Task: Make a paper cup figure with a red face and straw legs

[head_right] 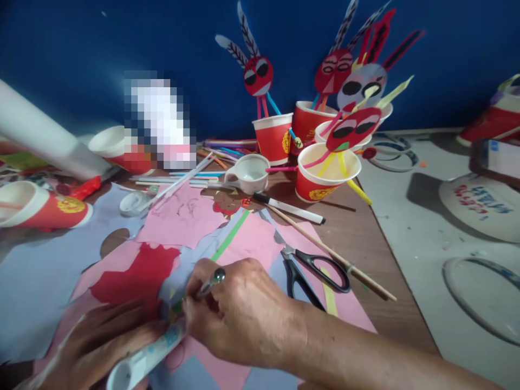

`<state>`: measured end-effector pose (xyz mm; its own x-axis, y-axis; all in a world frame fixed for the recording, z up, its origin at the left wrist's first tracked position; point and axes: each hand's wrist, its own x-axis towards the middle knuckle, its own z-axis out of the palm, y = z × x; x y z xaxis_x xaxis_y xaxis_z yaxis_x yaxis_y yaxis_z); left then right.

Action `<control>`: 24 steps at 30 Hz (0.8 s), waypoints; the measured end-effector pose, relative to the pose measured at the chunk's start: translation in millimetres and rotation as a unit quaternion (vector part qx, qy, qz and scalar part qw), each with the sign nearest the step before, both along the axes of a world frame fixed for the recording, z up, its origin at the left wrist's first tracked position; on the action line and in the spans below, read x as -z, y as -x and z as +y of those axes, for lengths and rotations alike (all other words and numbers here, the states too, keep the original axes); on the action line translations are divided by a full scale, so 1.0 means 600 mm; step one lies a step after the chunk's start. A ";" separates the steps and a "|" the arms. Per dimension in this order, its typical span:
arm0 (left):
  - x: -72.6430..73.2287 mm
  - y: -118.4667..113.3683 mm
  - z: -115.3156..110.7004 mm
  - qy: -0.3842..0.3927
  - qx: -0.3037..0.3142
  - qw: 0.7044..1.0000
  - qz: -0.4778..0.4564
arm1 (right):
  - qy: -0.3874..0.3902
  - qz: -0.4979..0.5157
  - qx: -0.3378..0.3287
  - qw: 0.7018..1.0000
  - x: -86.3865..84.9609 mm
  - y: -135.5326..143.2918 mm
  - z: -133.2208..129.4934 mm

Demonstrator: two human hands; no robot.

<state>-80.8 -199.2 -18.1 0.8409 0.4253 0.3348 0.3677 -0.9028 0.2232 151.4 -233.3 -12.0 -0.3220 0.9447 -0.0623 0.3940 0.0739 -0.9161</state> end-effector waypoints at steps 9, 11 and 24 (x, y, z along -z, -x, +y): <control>-0.012 -0.020 0.004 0.076 0.014 0.997 -0.025 | -0.018 -0.022 -0.009 1.000 0.008 0.011 -0.004; -0.014 -0.020 0.003 0.078 0.018 0.997 -0.016 | -0.023 -0.023 -0.012 0.999 0.010 0.012 -0.004; -0.002 0.000 -0.005 0.069 0.000 0.998 -0.002 | -0.028 -0.031 -0.031 0.999 0.012 0.021 0.000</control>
<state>-80.7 -202.0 -16.8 0.8397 0.4676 0.2760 0.3667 -0.8633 0.3469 138.9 -233.5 -18.9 -0.3778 0.9254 -0.0317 0.4428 0.1505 -0.8839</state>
